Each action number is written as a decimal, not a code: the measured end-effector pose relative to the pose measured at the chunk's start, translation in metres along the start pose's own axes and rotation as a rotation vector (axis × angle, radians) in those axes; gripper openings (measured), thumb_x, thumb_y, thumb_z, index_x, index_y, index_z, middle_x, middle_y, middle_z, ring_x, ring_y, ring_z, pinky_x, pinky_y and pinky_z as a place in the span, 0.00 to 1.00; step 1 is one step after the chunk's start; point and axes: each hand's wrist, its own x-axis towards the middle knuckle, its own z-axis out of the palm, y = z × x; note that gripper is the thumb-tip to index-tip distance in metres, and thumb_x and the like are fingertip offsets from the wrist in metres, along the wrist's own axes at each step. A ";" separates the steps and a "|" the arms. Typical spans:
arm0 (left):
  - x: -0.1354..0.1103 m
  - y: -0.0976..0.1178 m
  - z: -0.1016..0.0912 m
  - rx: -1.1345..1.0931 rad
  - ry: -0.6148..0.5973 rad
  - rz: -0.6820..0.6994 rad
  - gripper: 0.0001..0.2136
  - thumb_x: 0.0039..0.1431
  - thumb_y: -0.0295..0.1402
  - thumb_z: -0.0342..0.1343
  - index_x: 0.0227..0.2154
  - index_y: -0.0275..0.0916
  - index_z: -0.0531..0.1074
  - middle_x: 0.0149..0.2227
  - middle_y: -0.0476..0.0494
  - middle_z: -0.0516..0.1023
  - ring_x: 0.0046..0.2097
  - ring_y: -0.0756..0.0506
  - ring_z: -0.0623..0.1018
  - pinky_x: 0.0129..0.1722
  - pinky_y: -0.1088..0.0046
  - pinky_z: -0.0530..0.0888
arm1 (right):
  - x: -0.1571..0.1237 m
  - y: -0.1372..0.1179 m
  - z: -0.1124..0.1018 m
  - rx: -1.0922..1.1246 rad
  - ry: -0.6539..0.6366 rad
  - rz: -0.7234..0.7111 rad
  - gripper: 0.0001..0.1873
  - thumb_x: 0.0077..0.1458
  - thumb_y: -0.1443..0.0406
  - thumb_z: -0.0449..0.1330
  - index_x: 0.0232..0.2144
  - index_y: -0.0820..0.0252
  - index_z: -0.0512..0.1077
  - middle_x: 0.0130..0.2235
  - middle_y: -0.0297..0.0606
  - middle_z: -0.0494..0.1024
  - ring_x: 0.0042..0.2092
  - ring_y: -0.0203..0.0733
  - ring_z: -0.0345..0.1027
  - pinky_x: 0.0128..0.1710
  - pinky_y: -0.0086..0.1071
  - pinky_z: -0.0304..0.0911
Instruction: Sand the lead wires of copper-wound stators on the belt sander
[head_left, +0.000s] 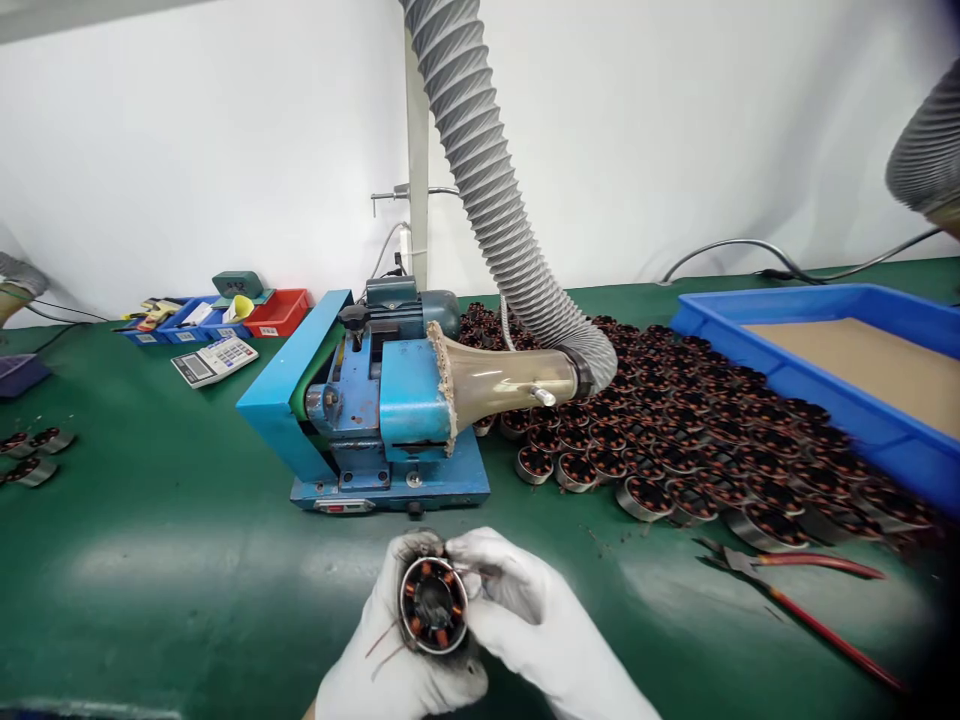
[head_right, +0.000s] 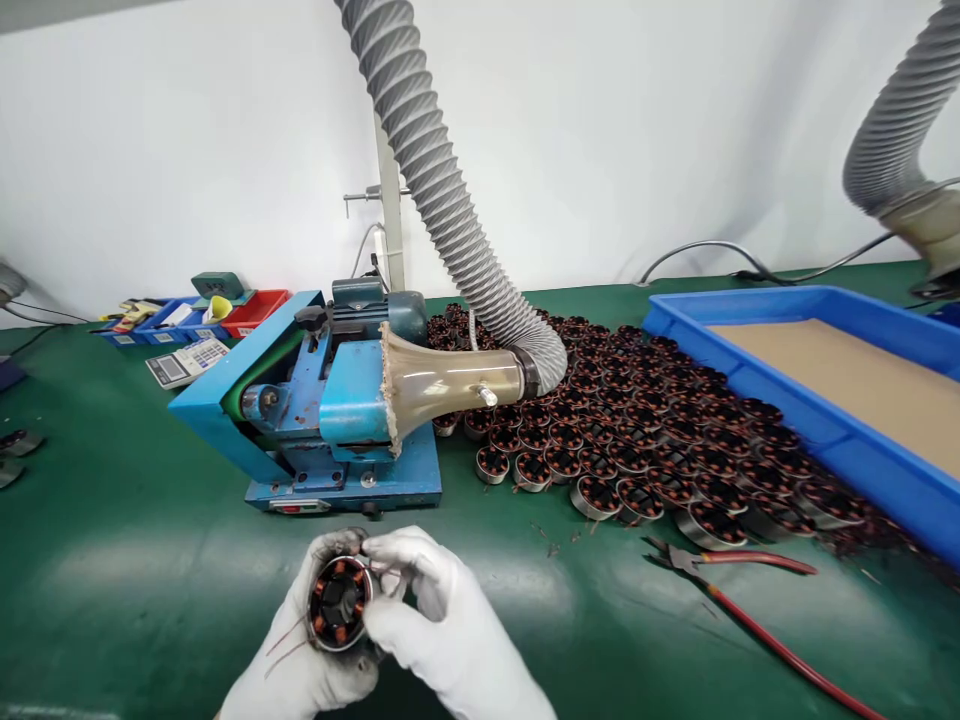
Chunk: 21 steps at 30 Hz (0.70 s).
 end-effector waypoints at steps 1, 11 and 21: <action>0.003 0.002 0.004 -0.004 0.011 -0.030 0.18 0.47 0.49 0.59 0.26 0.38 0.68 0.22 0.49 0.68 0.25 0.49 0.72 0.28 0.69 0.73 | 0.000 0.003 0.005 -0.062 0.016 -0.024 0.09 0.39 0.62 0.70 0.26 0.58 0.78 0.30 0.37 0.75 0.33 0.42 0.68 0.34 0.33 0.63; -0.015 0.006 0.004 0.592 -0.005 0.624 0.21 0.42 0.26 0.62 0.43 0.43 0.68 0.44 0.44 0.67 0.48 0.42 0.71 0.48 0.68 0.69 | 0.019 -0.002 -0.010 0.210 0.359 -0.159 0.09 0.47 0.57 0.65 0.26 0.57 0.75 0.24 0.32 0.72 0.26 0.35 0.64 0.27 0.27 0.63; 0.044 -0.009 0.007 0.487 0.249 0.599 0.16 0.59 0.27 0.48 0.50 0.42 0.59 0.52 0.38 0.68 0.53 0.43 0.71 0.55 0.62 0.66 | 0.050 0.050 0.025 -0.277 0.279 -0.144 0.20 0.49 0.56 0.62 0.43 0.58 0.75 0.45 0.46 0.79 0.47 0.51 0.72 0.50 0.45 0.66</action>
